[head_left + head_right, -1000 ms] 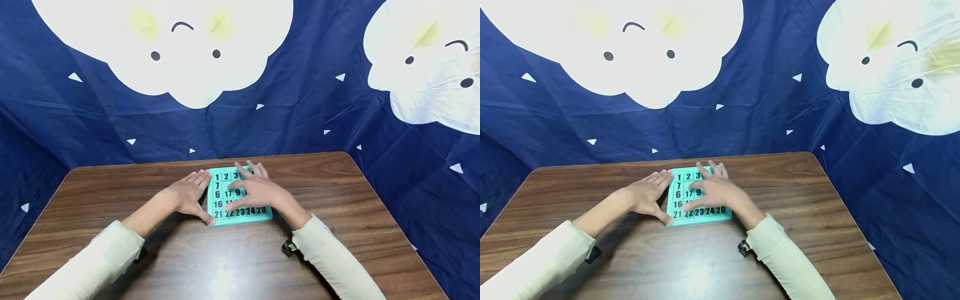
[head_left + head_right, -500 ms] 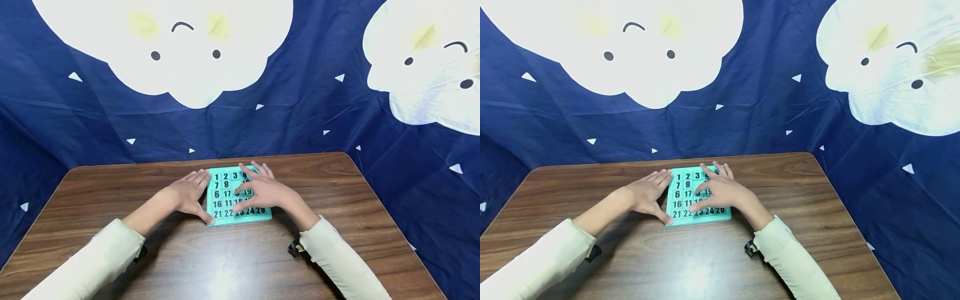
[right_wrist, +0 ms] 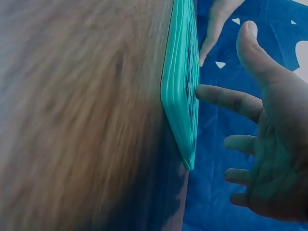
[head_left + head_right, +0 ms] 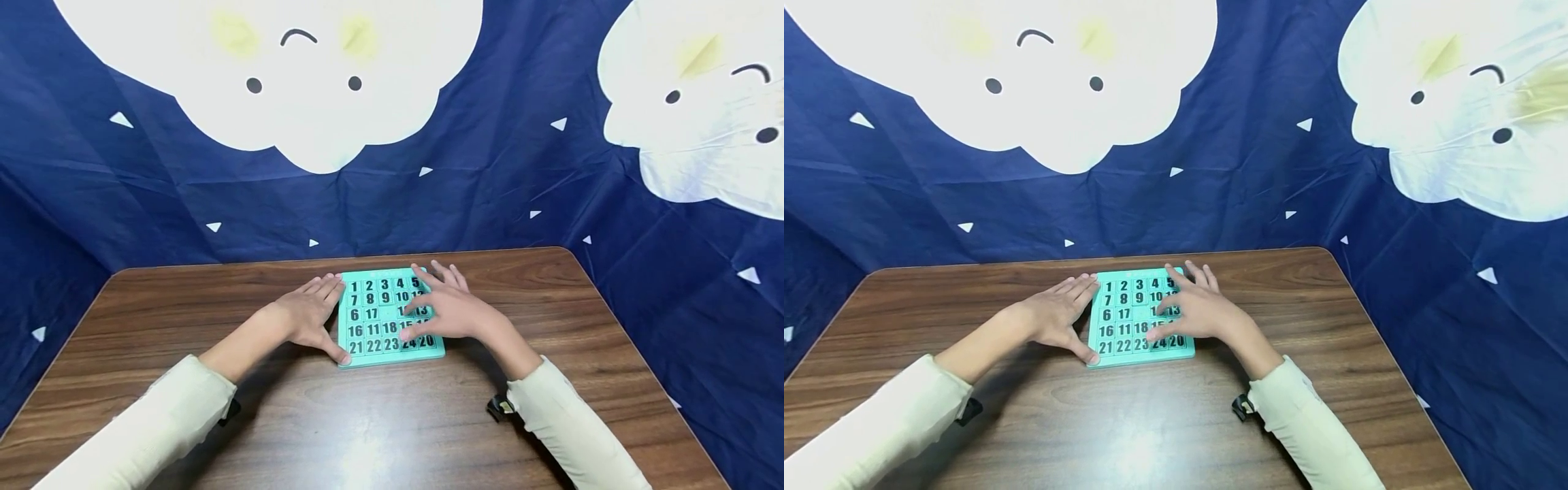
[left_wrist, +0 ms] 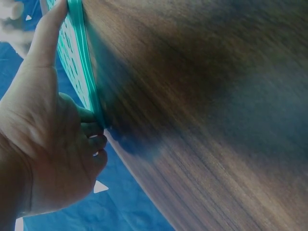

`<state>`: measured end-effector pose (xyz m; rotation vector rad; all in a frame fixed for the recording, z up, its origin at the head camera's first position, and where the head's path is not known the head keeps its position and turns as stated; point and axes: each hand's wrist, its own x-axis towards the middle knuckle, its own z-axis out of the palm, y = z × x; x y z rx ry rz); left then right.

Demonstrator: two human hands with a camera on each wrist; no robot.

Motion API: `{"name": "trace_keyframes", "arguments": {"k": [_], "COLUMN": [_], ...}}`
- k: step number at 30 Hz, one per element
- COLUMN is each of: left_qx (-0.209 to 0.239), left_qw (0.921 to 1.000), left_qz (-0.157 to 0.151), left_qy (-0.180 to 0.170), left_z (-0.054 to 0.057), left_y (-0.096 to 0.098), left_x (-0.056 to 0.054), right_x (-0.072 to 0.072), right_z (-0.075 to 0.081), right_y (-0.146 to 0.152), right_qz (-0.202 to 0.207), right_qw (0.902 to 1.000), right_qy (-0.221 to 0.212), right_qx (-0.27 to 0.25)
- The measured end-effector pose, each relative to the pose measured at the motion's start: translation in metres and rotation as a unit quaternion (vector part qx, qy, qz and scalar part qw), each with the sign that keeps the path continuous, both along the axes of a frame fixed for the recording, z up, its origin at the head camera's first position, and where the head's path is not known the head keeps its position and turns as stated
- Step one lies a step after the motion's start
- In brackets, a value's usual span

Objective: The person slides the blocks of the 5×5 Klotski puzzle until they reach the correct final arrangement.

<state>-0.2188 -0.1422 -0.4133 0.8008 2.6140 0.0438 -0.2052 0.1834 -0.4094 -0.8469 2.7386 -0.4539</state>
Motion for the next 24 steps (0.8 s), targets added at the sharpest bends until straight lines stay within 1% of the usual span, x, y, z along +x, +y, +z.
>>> {"name": "trace_keyframes", "arguments": {"k": [4,8,10,14,16,20,24], "left_qx": [-0.002,0.0,0.004,0.008,0.005,0.0,-0.001], "left_qw": [1.0,1.0,1.0,1.0,1.0,1.0,1.0], "left_qz": [-0.001,0.001,0.003,0.005,0.005,0.004,0.003], "left_qy": [0.001,0.0,0.0,0.0,0.0,-0.002,-0.003], "left_z": [0.001,0.0,0.0,0.0,-0.001,-0.002,-0.001], "left_y": [-0.001,-0.002,-0.001,-0.001,0.0,0.001,0.002], "left_x": [0.001,0.001,0.002,0.002,0.001,-0.001,-0.001], "right_x": [0.006,0.005,0.003,-0.002,-0.004,-0.005,-0.003], "right_z": [-0.003,-0.007,-0.008,-0.006,-0.006,-0.005,-0.005], "right_y": [0.001,-0.006,-0.006,0.003,0.009,0.016,0.022], "right_qz": [0.016,0.036,0.027,-0.011,-0.026,-0.031,-0.032], "right_qw": [0.9999,0.9991,0.9992,0.9995,0.9992,0.9988,0.9985], "right_qy": [-0.003,-0.021,-0.023,-0.013,-0.016,-0.025,-0.023], "right_qx": [-0.002,-0.011,-0.019,-0.027,-0.027,-0.03,-0.038]}}
